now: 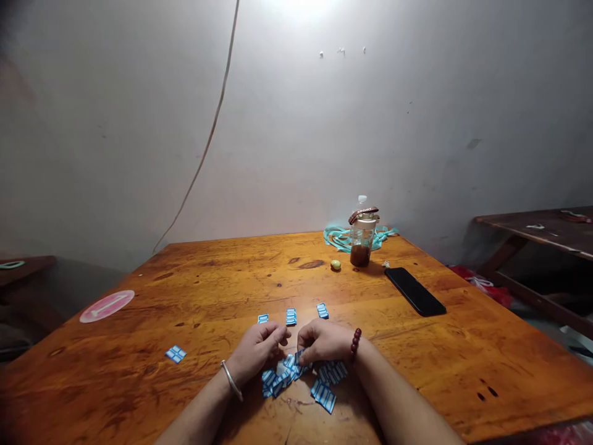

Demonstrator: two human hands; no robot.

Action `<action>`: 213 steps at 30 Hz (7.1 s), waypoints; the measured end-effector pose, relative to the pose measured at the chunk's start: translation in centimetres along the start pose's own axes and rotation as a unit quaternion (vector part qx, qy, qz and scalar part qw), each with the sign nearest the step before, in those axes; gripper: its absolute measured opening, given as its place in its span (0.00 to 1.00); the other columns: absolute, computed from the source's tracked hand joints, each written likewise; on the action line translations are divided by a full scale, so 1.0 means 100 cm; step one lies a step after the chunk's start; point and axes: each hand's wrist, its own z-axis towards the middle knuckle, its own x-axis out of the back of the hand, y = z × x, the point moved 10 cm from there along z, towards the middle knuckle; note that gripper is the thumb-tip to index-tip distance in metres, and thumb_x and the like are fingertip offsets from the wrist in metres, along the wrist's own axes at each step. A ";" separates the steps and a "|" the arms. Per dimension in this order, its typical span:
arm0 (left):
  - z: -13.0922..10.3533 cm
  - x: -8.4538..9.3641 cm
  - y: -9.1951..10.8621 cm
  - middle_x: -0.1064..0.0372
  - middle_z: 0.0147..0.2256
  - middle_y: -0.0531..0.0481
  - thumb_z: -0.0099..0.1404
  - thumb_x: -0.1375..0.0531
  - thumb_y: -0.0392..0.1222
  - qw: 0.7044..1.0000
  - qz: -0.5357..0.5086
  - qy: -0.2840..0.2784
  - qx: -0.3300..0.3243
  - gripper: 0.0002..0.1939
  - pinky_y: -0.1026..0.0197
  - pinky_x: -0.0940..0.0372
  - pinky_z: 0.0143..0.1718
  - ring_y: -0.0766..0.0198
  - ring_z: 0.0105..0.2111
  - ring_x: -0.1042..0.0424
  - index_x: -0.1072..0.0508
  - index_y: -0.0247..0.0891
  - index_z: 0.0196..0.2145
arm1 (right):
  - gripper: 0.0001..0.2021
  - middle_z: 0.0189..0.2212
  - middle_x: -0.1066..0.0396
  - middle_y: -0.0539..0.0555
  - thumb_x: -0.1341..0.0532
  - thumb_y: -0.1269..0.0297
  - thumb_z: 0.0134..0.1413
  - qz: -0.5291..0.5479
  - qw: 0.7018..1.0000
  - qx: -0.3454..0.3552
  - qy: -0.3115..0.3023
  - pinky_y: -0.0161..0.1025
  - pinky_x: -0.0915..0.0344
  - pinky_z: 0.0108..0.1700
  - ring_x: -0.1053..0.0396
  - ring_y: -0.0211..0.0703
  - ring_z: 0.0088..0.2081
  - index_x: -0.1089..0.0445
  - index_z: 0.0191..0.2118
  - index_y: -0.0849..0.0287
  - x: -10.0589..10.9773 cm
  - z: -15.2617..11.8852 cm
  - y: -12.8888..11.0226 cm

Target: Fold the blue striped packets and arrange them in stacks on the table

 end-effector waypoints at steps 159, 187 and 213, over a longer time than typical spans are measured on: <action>0.000 0.026 0.004 0.37 0.19 0.53 0.51 0.41 0.48 0.977 -0.182 0.111 -0.012 0.13 0.68 0.44 0.22 0.71 0.20 0.39 0.30 0.33 0.24 | 0.05 0.28 0.35 0.50 0.45 0.69 0.44 -0.269 0.948 0.056 0.164 0.31 0.46 0.30 0.39 0.36 0.29 0.31 0.28 0.60 0.005 -0.009 -0.039; 0.001 0.001 -0.006 0.38 0.16 0.55 0.47 0.37 0.47 0.970 -0.231 0.056 0.046 0.13 0.70 0.49 0.17 0.74 0.15 0.44 0.30 0.32 0.21 | 0.04 0.23 0.39 0.47 0.45 0.66 0.49 0.107 0.933 0.163 0.303 0.31 0.42 0.29 0.40 0.34 0.27 0.38 0.27 0.61 0.036 -0.024 -0.060; -0.001 0.040 -0.012 0.34 0.23 0.52 0.48 0.38 0.44 0.953 -0.262 0.145 0.041 0.11 0.70 0.42 0.23 0.71 0.22 0.35 0.29 0.33 0.27 | 0.10 0.25 0.37 0.47 0.40 0.64 0.42 -0.174 0.970 0.101 0.137 0.30 0.47 0.28 0.41 0.34 0.27 0.33 0.34 0.57 -0.004 -0.017 -0.055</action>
